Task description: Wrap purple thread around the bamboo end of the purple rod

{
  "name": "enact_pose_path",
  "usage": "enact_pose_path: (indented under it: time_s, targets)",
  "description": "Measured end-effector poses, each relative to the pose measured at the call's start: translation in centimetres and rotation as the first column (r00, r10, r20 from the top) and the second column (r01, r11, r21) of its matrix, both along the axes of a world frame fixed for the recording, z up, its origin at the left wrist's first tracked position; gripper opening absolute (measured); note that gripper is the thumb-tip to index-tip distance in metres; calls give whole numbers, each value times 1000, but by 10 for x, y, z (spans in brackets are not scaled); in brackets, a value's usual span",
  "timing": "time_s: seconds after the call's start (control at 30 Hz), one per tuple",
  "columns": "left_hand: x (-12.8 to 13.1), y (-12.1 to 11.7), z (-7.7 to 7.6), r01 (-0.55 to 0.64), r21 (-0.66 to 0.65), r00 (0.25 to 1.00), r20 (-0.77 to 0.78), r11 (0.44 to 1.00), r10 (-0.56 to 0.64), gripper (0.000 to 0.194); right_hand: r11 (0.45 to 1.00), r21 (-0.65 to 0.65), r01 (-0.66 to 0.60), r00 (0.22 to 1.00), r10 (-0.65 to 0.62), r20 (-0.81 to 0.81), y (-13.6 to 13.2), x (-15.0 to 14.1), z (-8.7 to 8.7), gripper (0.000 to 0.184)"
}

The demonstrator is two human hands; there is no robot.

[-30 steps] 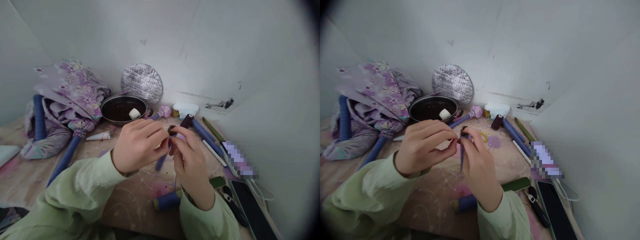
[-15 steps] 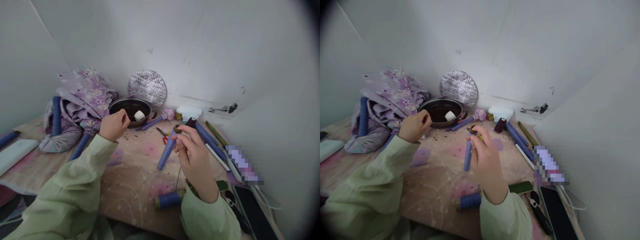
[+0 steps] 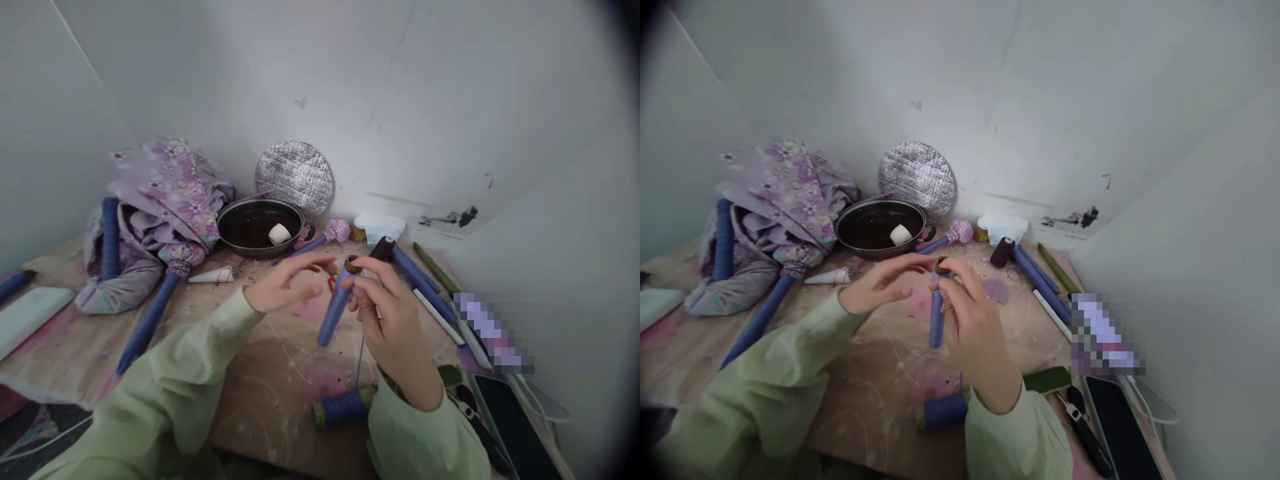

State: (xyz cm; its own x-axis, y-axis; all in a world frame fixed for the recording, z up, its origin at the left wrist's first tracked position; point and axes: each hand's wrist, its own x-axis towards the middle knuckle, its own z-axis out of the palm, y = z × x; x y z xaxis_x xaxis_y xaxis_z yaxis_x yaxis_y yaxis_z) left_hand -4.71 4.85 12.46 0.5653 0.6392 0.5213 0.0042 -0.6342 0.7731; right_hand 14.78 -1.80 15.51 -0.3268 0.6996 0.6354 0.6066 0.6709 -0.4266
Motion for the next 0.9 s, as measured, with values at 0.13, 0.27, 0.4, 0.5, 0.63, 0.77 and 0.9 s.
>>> enact_pose_path:
  time_s: [0.13, 0.27, 0.4, 0.5, 0.63, 0.77, 0.9]
  targets:
    - [29, 1, -5, 204, -127, 978, 70, 971, -196, 33, 998, -27, -48, 999, 47, -10, 1, 1, 2, 23]
    - [37, 9, -6, 290, -249, 952, 177, 924, -250, 26, 997, -60, -47, 998, 45, -33, 0, 5, 6, 23]
    - [47, 14, -7, 346, -354, 915, 333, 869, -229, 27, 990, -23, 138, 985, -140, -99, -1, 8, 8, 19]
    - [55, 16, -5, 455, -424, 852, 462, 783, -246, 27, 972, -25, 232, 961, -233, -149, -1, 11, 8, 17]
    - [63, 15, -3, 576, -480, 777, 573, 662, -261, 23, 971, -182, 156, 964, -190, -186, -1, 12, 8, 17]
    - [65, 12, -3, 625, -495, 742, 616, 603, -264, 24, 972, -189, 137, 966, -174, -194, -3, 11, 9, 16]
    - [63, 10, -6, 644, -492, 727, 632, 585, -269, 25, 971, -214, 108, 968, -152, -200, -4, 9, 11, 17]
